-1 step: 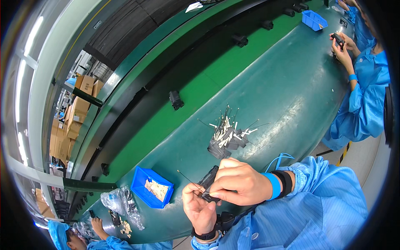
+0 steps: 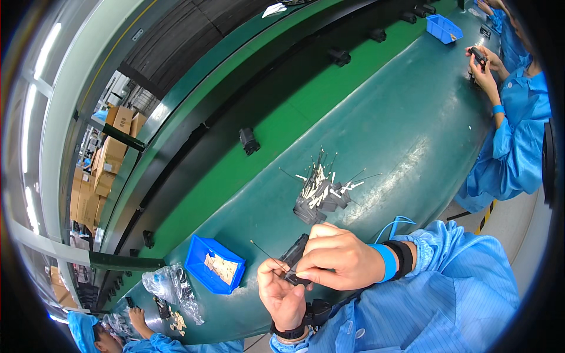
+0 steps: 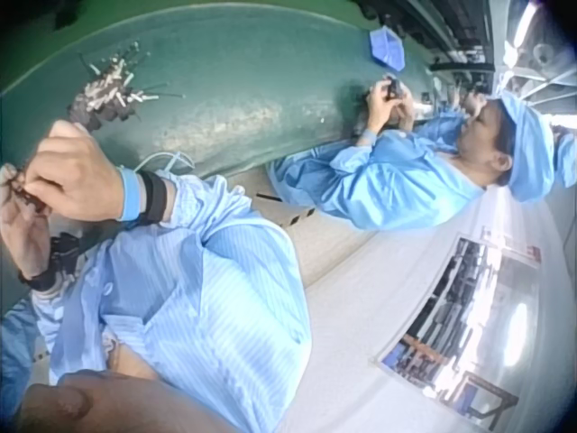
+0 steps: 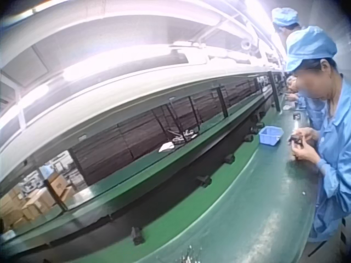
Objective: Assembling small black plastic components on a factory assembly line.
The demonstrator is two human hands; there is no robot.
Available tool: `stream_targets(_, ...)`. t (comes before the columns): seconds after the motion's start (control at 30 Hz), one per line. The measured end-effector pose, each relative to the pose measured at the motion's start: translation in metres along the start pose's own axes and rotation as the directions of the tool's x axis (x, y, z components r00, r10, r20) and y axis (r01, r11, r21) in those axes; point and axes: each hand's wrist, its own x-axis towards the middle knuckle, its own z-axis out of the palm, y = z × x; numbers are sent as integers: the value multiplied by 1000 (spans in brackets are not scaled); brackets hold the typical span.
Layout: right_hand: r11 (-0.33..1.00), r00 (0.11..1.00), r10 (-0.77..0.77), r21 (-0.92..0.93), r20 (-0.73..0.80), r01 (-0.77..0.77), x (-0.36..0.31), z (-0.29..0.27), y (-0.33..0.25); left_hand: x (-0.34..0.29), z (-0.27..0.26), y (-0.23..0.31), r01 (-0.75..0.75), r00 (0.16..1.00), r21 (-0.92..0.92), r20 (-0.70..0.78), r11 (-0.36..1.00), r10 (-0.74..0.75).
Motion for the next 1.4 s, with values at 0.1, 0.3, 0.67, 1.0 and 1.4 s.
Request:
stream_targets(0.1,1000,1000,0,7,0,0,0,0,0,0,-1,0,8,1000,5,-2,1000,-8)
stream_targets(0.3,1000,1000,-1,4,-4,1,0,-1,0,-2,-6,-5,-35,999,52,-24,998,36)
stream_targets(0.67,1000,1000,15,13,3,-15,-1,0,0,-2,-4,-3,-9,1000,19,-8,1000,9)
stream_targets(1.0,999,1000,20,29,10,-20,-2,1,0,-3,-4,-2,12,1000,3,2,1000,-12)
stream_targets(1.4,975,992,127,184,-3,-124,-3,2,-1,0,2,3,-7,1000,-122,19,992,9)
